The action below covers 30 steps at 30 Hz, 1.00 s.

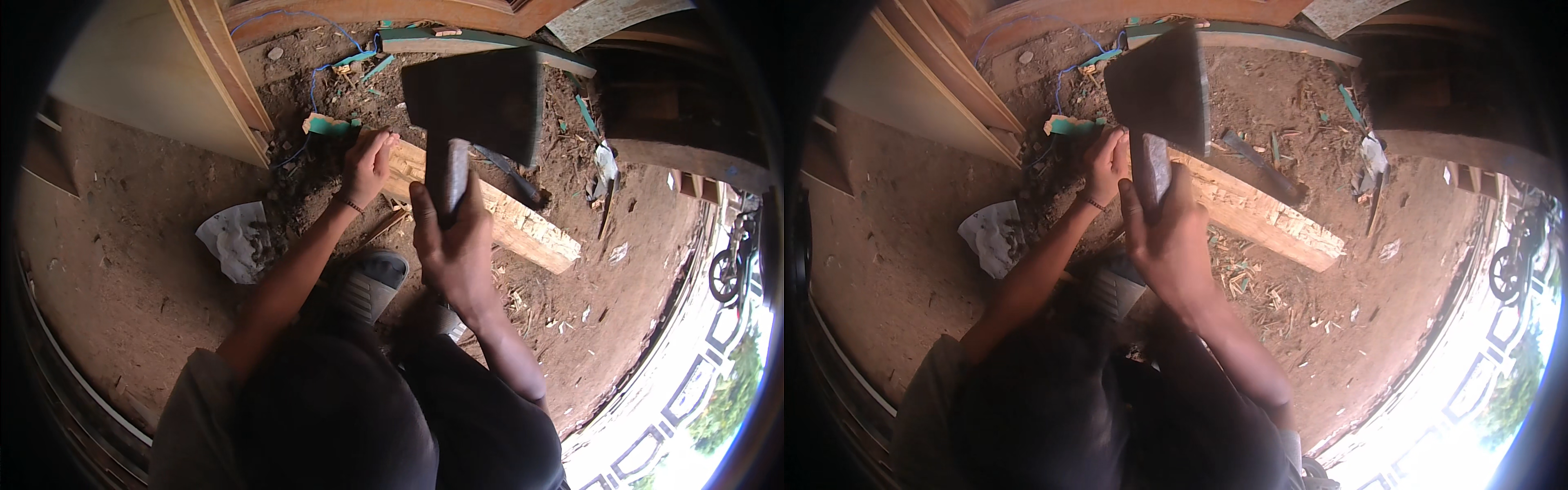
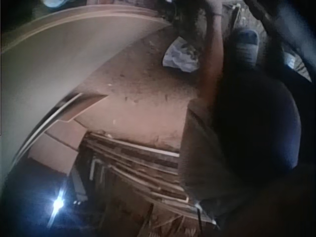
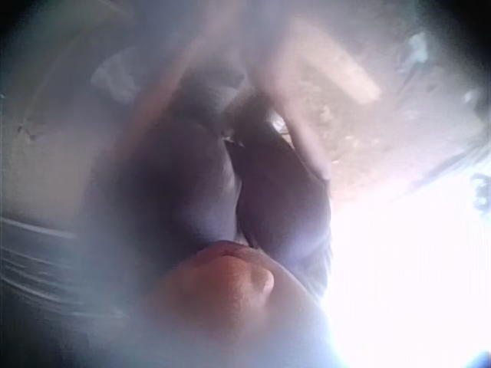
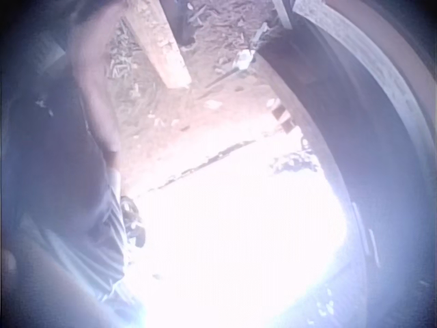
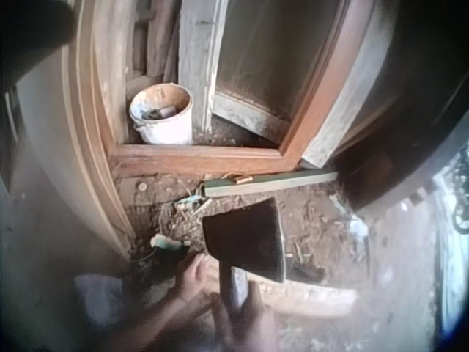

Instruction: The person uses a small axe to repeatedly strike and shape a wooden plank placed on the ground. They occasionally pause to remove small wood chips by hand and place them into a nearby bucket. The person continues carving the plank until the end of the clip.

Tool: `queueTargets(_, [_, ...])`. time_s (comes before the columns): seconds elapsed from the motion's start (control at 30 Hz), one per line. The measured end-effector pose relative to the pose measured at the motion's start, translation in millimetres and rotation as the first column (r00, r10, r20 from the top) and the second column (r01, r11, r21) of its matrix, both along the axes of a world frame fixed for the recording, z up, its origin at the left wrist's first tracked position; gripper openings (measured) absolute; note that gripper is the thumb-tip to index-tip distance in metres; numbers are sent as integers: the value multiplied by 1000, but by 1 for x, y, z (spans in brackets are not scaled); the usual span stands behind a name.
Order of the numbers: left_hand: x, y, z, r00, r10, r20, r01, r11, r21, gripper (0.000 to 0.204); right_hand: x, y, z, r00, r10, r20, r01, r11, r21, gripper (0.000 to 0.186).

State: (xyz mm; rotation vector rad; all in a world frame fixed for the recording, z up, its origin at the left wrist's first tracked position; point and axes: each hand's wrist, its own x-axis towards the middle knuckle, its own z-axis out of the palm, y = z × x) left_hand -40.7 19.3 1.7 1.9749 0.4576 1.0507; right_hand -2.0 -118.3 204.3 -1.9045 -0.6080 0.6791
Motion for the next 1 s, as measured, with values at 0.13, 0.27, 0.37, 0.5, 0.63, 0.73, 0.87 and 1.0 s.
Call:
queueTargets(0.13, [-2, 2, 3, 995, 27, -97, -21, 998, 61, 18, 5, 8, -14, 986, 149, 80, -124, 960, -252, 30])
queueTargets(0.27, [1, 0, -2, 999, -7, 50, 6, 1000, 8, 14, 14, 2, 4, 997, 73, -9, -73, 987, -142, 28])
queueTargets(0.37, [1, -2, -6, 1000, 20, 7, -20, 999, -27, 12, 13, -4, 21, 999, -36, -3, 37, 995, 98, 25])
queueTargets(0.5, [1, 0, -5, 1000, -9, 13, 10, 999, -44, 11, 5, 9, 8, 999, -26, 47, 29, 998, -56, 27])
queueTargets(0.63, [2, 2, -4, 996, 44, -72, -42, 999, 24, 9, 8, 18, -6, 987, 128, 102, -83, 931, -356, 29])
queueTargets(0.73, [1, 0, -4, 999, 16, 41, -17, 1000, 26, 6, 14, 12, 14, 991, 108, 73, -89, 971, -221, 28])
queueTargets(0.87, [-1, -4, -3, 999, 20, -33, -21, 999, -33, 7, 7, 4, 33, 998, -21, 53, 19, 999, 28, 27])
queueTargets(1.0, [-1, -4, -3, 997, 46, -54, -47, 999, -16, 9, 0, 11, 5, 992, 60, 112, -24, 954, -299, 29])
